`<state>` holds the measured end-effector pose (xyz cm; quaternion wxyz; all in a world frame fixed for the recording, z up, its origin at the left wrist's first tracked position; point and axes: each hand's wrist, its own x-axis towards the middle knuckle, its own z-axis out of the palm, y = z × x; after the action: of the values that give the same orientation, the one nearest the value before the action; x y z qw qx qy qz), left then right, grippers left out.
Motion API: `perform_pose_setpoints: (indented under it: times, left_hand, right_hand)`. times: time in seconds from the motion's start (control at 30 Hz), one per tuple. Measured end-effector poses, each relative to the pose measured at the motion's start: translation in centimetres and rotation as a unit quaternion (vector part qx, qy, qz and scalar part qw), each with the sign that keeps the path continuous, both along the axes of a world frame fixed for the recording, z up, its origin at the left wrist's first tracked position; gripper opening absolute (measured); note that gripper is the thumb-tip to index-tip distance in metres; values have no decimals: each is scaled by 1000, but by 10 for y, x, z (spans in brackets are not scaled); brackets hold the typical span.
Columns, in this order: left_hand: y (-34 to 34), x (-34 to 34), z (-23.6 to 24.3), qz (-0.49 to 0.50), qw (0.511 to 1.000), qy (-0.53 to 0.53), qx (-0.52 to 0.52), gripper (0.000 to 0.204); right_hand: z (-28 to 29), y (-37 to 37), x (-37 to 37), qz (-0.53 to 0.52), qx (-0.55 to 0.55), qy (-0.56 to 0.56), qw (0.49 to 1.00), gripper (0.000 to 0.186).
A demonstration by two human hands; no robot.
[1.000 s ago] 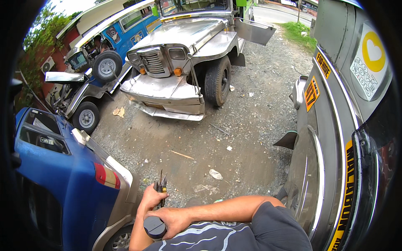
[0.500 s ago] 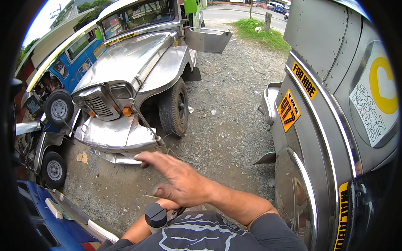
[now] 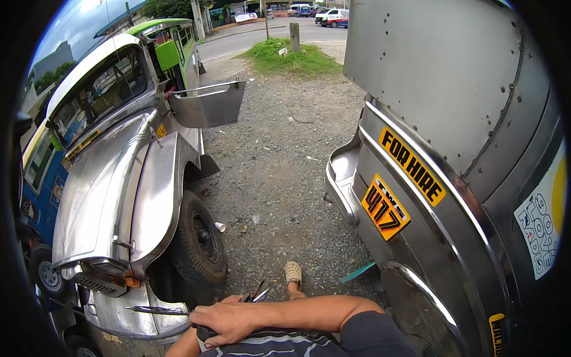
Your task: The person uses a screwdriver to remove and reinstall a turn signal lens on the front of a silver tricycle. They then move to the driver's area, remove the steering wheel, and later reattach it. The person also handles a spray can and pliers during the process.
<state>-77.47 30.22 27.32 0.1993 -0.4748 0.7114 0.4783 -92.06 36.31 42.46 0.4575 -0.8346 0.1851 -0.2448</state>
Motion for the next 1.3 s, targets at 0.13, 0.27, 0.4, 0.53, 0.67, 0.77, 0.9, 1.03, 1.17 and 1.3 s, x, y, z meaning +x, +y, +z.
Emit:
perform_pose_setpoints:
  times: [0.13, 0.27, 0.4, 0.53, 0.67, 0.77, 0.9, 1.03, 1.17, 1.3]
  left_hand:
    - [-142, -85, 35, -23, 999, -19, -16, 45]
    - [-268, -163, 76, -30, 996, 82, 35, 43]
    - [-369, -211, 92, -18, 990, 129, 51, 43]
    - [-493, -271, 82, -26, 985, 163, 49, 45]
    - [-625, -338, 69, -63, 979, 184, 54, 46]
    - [-721, -397, 80, -97, 975, 191, 66, 48]
    - [-827, -476, 99, -143, 966, 198, 82, 50]
    - [-914, -554, 102, -164, 960, 203, 97, 52]
    - [-1002, -630, 90, -147, 960, 212, 104, 54]
    - [-1088, -708, 82, -96, 964, 219, 117, 56]
  right_hand:
    - [-5, -149, -85, 66, 100, -84, 989, 59]
    - [29, -241, -152, -3, -36, -96, 995, 61]
    - [62, -342, -207, -45, -67, -7, 997, 67]
    - [63, -477, -268, -68, 10, 103, 992, 72]
    - [53, -607, -324, -142, 54, 152, 977, 77]
    - [66, -699, -374, -164, 58, 156, 972, 80]
    - [71, -780, -441, -228, 31, 131, 964, 80]
    - [48, -852, -504, -279, -36, 119, 952, 85]
    - [22, -935, -592, -331, -51, 69, 940, 96]
    - [27, -1012, -702, -347, 154, 5, 925, 114]
